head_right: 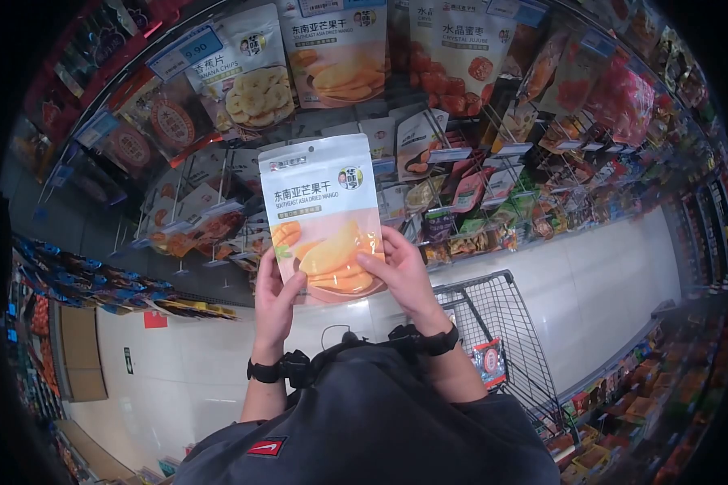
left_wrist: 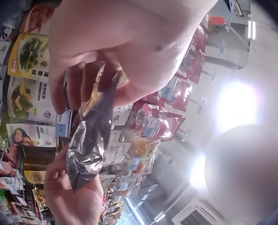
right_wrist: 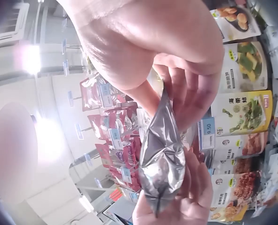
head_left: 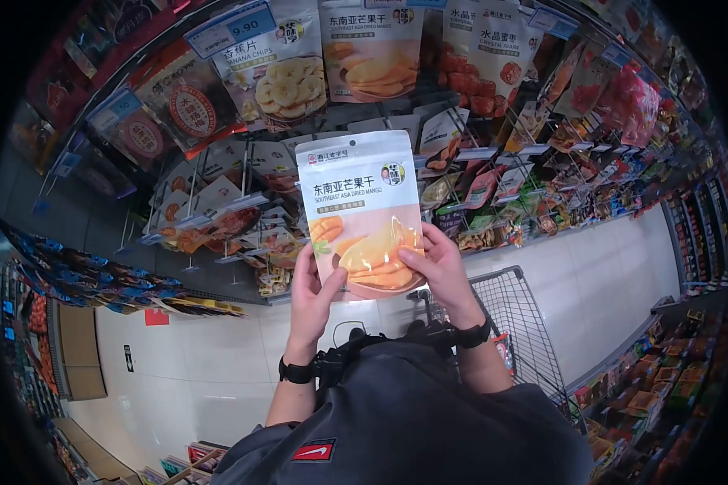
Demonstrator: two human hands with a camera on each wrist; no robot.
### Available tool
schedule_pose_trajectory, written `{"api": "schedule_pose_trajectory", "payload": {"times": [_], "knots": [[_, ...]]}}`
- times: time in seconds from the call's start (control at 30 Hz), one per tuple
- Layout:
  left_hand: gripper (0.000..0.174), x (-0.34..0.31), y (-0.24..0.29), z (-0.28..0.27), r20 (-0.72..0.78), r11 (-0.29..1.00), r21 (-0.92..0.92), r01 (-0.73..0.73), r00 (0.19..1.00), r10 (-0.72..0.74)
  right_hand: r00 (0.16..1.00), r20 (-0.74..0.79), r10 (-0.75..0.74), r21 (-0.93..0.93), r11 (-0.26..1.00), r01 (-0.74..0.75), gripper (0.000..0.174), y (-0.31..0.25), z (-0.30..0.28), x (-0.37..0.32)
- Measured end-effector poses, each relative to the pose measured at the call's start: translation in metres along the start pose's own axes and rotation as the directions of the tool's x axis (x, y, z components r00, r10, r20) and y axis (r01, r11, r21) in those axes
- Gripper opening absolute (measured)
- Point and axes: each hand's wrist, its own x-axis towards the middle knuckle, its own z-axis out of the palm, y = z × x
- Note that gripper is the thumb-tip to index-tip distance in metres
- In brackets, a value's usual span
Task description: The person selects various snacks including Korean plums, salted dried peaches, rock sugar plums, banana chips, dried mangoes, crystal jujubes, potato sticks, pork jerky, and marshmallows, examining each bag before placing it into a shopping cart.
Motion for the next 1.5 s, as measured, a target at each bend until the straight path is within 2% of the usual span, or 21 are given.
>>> {"api": "schedule_pose_trajectory", "payload": {"times": [0.03,0.17,0.3,0.4,0.5,0.57,0.67,0.73,0.77,1.07,1.2,1.27,1.4,1.47,1.5], "knots": [[0.06,0.001,0.0,0.0,-0.013,0.991,0.102,-0.082,0.996,0.083,1.0,0.003,-0.005,-0.013,1.0,0.005,0.046,0.0,-0.001,-0.001],[0.06,0.001,0.0,0.0,-0.03,0.996,0.078,-0.03,0.999,0.033,1.0,0.005,-0.017,0.002,1.0,0.017,0.045,0.001,-0.001,-0.001],[0.049,0.002,-0.002,0.001,-0.051,0.995,0.089,-0.054,0.997,0.058,1.0,-0.027,-0.003,-0.033,0.999,0.002,0.042,0.002,-0.003,-0.001],[0.037,0.001,-0.002,0.0,-0.063,0.992,0.108,-0.071,0.995,0.078,0.996,-0.024,-0.088,-0.05,0.995,0.086,0.039,0.008,-0.006,0.0],[0.028,0.001,-0.005,-0.004,-0.06,0.979,0.174,-0.103,0.992,0.115,0.993,-0.01,-0.116,-0.11,0.987,0.114,0.034,0.013,-0.013,0.001],[0.025,0.001,-0.007,-0.006,-0.05,0.966,0.224,-0.125,0.989,0.14,0.986,0.015,-0.167,-0.216,0.962,0.166,0.027,0.02,-0.021,0.002],[0.022,0.001,-0.006,-0.004,-0.129,0.965,0.24,-0.105,0.982,0.139,0.981,-0.005,-0.192,-0.317,0.931,0.18,0.023,0.013,-0.015,0.0],[0.016,0.005,-0.002,-0.005,-0.035,0.799,0.521,-0.3,0.928,0.371,0.938,0.105,-0.329,-0.424,0.839,0.342,0.025,0.011,-0.019,0.006],[0.015,0.004,-0.003,-0.008,-0.048,0.857,0.422,-0.296,0.937,0.347,0.94,0.123,-0.32,-0.397,0.852,0.342,0.028,0.009,-0.018,0.004],[0.015,0.005,-0.008,-0.008,-0.107,0.902,0.378,-0.207,0.958,0.265,0.96,0.071,-0.272,-0.403,0.872,0.277,0.03,0.013,-0.016,0.005],[0.016,0.004,-0.012,-0.013,-0.113,0.896,0.392,-0.209,0.955,0.273,0.963,0.094,-0.253,-0.424,0.865,0.269,0.03,0.009,-0.013,0.002],[0.012,0.003,-0.014,-0.013,-0.14,0.936,0.305,-0.173,0.965,0.224,0.986,0.039,-0.161,-0.354,0.92,0.164,0.026,0.007,-0.009,-0.001],[0.011,0.002,-0.009,-0.011,-0.175,0.939,0.328,-0.107,0.969,0.172,0.986,0.032,-0.166,-0.411,0.897,0.164,0.018,0.016,-0.016,0.0],[0.016,0.001,-0.008,-0.013,-0.147,0.962,0.26,-0.089,0.98,0.13,0.988,0.032,-0.153,-0.386,0.91,0.153,0.023,0.016,-0.016,-0.001],[0.024,0.002,-0.006,-0.008,-0.152,0.965,0.224,-0.135,0.973,0.171,0.988,0.032,-0.152,-0.386,0.91,0.153,0.023,0.016,-0.014,-0.002]]}}
